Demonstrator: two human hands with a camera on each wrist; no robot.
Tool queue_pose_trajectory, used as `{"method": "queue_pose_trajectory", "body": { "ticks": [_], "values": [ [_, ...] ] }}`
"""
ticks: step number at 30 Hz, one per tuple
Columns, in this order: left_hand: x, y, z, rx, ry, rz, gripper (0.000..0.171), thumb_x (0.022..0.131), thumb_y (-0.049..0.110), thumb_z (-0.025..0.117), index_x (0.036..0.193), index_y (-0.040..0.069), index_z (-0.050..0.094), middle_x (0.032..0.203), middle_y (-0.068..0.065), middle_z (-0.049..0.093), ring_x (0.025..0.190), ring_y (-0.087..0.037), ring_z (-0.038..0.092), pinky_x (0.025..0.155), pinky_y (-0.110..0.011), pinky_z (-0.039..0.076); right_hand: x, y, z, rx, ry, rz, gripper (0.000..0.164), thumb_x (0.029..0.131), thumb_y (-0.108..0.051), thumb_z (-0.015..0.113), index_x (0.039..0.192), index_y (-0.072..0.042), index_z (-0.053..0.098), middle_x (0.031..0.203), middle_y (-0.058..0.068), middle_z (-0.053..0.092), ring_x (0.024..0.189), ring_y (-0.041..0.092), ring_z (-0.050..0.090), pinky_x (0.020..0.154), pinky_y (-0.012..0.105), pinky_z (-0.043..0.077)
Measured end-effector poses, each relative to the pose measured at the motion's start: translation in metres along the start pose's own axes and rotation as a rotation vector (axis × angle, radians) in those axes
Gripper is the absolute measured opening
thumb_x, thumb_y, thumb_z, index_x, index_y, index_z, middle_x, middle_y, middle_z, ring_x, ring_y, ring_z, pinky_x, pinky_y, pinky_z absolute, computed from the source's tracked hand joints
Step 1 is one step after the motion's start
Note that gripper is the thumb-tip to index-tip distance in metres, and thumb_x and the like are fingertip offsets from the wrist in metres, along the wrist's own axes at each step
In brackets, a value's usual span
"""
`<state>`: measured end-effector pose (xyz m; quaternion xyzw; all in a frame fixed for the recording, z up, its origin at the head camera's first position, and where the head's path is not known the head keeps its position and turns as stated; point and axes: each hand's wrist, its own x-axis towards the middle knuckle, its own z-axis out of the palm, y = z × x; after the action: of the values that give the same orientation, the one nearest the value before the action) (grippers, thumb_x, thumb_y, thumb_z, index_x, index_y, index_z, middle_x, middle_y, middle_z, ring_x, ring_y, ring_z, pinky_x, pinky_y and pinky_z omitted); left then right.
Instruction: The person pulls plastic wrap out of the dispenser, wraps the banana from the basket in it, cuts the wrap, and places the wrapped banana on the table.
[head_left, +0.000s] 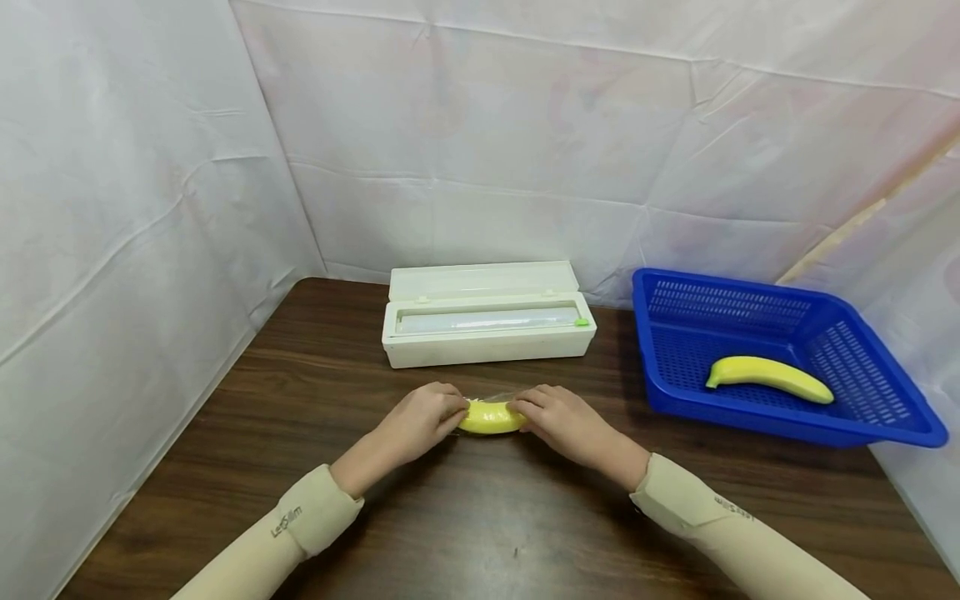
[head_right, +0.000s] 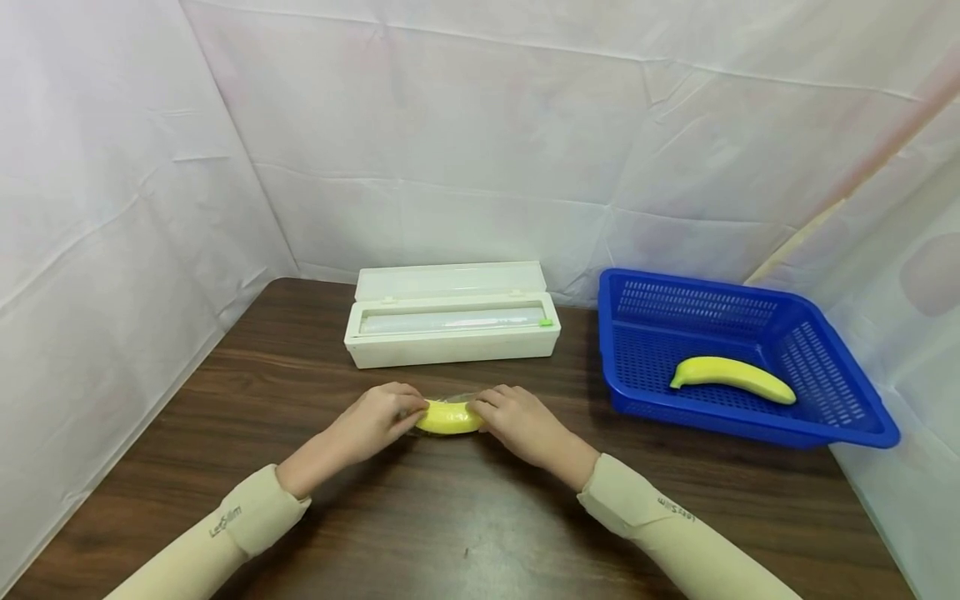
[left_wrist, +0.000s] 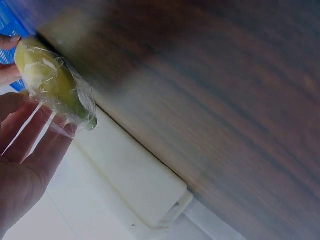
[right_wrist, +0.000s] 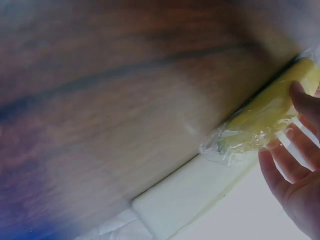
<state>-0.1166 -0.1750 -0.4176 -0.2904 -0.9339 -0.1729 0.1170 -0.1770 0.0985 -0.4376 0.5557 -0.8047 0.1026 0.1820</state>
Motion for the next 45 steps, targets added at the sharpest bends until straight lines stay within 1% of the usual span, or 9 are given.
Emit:
{"method": "queue_pose_trajectory", "body": {
  "ticks": [3, 12, 16, 22, 28, 31, 34, 36, 45],
  "values": [
    [-0.001, 0.002, 0.0, 0.015, -0.008, -0.009, 0.01, 0.098, 0.011, 0.077, 0.101, 0.002, 0.081, 0.102, -0.008, 0.077, 0.095, -0.022, 0.074, 0.083, -0.034, 0.062, 0.0, -0.001, 0.002, -0.038, 0.02, -0.005, 0.04, 0.084, -0.012, 0.091, 0.12, -0.005, 0.076, 0.115, 0.008, 0.075, 0.104, 0.024, 0.072, 0.09, 0.037, 0.061],
    [-0.003, 0.018, 0.005, 0.257, -0.061, 0.037, 0.03, 0.097, 0.023, 0.08, 0.109, -0.004, 0.077, 0.107, -0.016, 0.076, 0.095, -0.029, 0.077, 0.084, -0.04, 0.064, -0.001, -0.008, 0.005, -0.063, 0.059, -0.001, 0.036, 0.086, -0.01, 0.088, 0.12, -0.003, 0.076, 0.115, 0.012, 0.076, 0.105, 0.026, 0.073, 0.089, 0.036, 0.062],
    [-0.002, 0.015, 0.002, 0.162, -0.083, 0.002, 0.027, 0.097, 0.018, 0.079, 0.111, -0.005, 0.077, 0.111, -0.017, 0.077, 0.098, -0.03, 0.077, 0.083, -0.039, 0.064, -0.001, -0.006, 0.001, -0.042, 0.043, 0.019, 0.037, 0.088, -0.01, 0.087, 0.122, -0.003, 0.075, 0.117, 0.013, 0.075, 0.108, 0.027, 0.073, 0.089, 0.037, 0.062],
    [0.002, 0.006, -0.009, -0.067, -0.067, -0.062, 0.015, 0.098, 0.009, 0.076, 0.106, -0.003, 0.079, 0.105, -0.014, 0.08, 0.098, -0.026, 0.077, 0.083, -0.038, 0.063, 0.0, -0.002, -0.009, 0.163, -0.003, 0.1, 0.043, 0.091, -0.005, 0.083, 0.132, -0.005, 0.071, 0.128, 0.012, 0.072, 0.115, 0.027, 0.073, 0.092, 0.038, 0.061],
    [0.003, 0.005, -0.019, -0.096, 0.033, -0.186, 0.014, 0.096, 0.007, 0.077, 0.106, -0.004, 0.08, 0.107, -0.016, 0.079, 0.102, -0.028, 0.077, 0.086, -0.041, 0.063, 0.002, 0.008, -0.022, 0.28, -0.067, 0.216, 0.047, 0.092, -0.008, 0.083, 0.137, -0.004, 0.069, 0.131, 0.013, 0.072, 0.119, 0.03, 0.07, 0.096, 0.044, 0.06],
    [0.001, 0.008, -0.021, -0.104, 0.064, -0.326, 0.017, 0.096, 0.005, 0.076, 0.108, -0.007, 0.079, 0.098, -0.016, 0.079, 0.074, -0.018, 0.071, 0.067, -0.033, 0.061, 0.002, 0.016, -0.026, 0.322, -0.146, 0.285, 0.05, 0.092, -0.01, 0.084, 0.138, -0.001, 0.067, 0.132, 0.017, 0.07, 0.122, 0.033, 0.068, 0.098, 0.046, 0.058],
    [-0.001, 0.011, -0.018, -0.146, 0.066, -0.453, 0.02, 0.097, 0.002, 0.071, 0.111, -0.01, 0.076, 0.082, -0.013, 0.074, 0.05, -0.008, 0.046, 0.048, -0.023, 0.043, 0.002, 0.022, -0.026, 0.367, -0.23, 0.331, 0.048, 0.093, -0.011, 0.083, 0.136, 0.002, 0.067, 0.131, 0.019, 0.07, 0.122, 0.035, 0.067, 0.1, 0.048, 0.057],
    [-0.002, 0.012, -0.015, -0.19, 0.057, -0.5, 0.021, 0.098, 0.001, 0.068, 0.113, -0.013, 0.075, 0.074, -0.012, 0.07, 0.044, -0.005, 0.034, 0.044, -0.02, 0.033, 0.002, 0.023, -0.025, 0.38, -0.266, 0.347, 0.043, 0.094, -0.013, 0.082, 0.132, 0.002, 0.069, 0.127, 0.017, 0.072, 0.119, 0.033, 0.068, 0.098, 0.047, 0.058],
    [0.004, 0.008, -0.009, -0.225, 0.065, -0.527, 0.021, 0.1, 0.0, 0.064, 0.109, -0.017, 0.074, 0.08, -0.018, 0.073, 0.045, -0.007, 0.046, 0.046, -0.02, 0.041, 0.003, -0.008, -0.022, 0.376, -0.257, 0.302, 0.028, 0.093, -0.021, 0.083, 0.11, -0.004, 0.07, 0.101, 0.007, 0.069, 0.082, 0.012, 0.06, 0.071, 0.031, 0.056]
  ]
}}
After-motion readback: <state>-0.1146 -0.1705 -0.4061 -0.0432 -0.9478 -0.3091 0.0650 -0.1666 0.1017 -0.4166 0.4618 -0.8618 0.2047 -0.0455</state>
